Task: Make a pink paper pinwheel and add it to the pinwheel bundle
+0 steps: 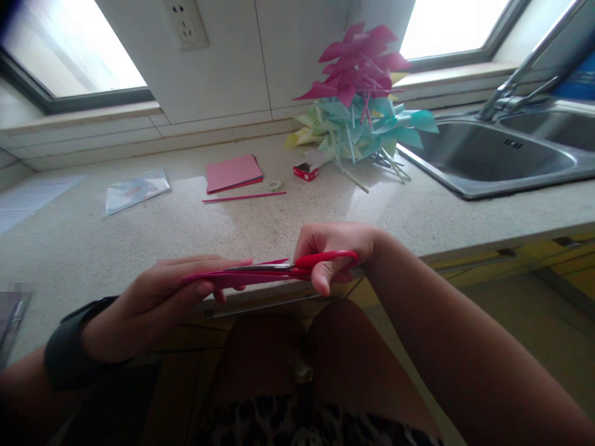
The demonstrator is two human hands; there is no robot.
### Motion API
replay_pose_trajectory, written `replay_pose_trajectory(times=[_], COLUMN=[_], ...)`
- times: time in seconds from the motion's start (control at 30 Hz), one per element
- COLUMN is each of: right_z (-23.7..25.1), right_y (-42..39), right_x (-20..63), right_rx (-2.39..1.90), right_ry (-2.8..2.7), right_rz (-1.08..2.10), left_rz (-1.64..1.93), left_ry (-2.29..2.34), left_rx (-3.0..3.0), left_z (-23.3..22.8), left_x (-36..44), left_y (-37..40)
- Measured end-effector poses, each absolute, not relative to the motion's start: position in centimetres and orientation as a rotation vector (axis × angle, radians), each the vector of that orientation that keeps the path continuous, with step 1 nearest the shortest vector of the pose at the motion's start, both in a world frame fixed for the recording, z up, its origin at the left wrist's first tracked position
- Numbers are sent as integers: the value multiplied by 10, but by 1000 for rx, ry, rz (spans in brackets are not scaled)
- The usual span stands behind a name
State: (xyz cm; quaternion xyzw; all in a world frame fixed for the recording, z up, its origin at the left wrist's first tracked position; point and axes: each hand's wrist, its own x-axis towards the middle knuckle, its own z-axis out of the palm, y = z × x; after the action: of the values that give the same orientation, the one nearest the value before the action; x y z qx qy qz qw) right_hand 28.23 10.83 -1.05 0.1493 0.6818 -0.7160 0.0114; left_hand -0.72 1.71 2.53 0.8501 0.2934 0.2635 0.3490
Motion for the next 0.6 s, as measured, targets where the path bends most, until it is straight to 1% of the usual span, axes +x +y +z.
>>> replay_pose_trajectory(times=[0.37, 0.6], right_z=[-4, -1], right_y=[105, 104], right_x=[278, 277], right_rx=[411, 472], right_ry=[2109, 2078], right_rz=[-2238, -2240], left_rz=[680, 651], left_ry=[772, 778], left_rx=[2212, 2162], left_z=[26, 28], left_x=[-6, -2], left_y=[17, 16])
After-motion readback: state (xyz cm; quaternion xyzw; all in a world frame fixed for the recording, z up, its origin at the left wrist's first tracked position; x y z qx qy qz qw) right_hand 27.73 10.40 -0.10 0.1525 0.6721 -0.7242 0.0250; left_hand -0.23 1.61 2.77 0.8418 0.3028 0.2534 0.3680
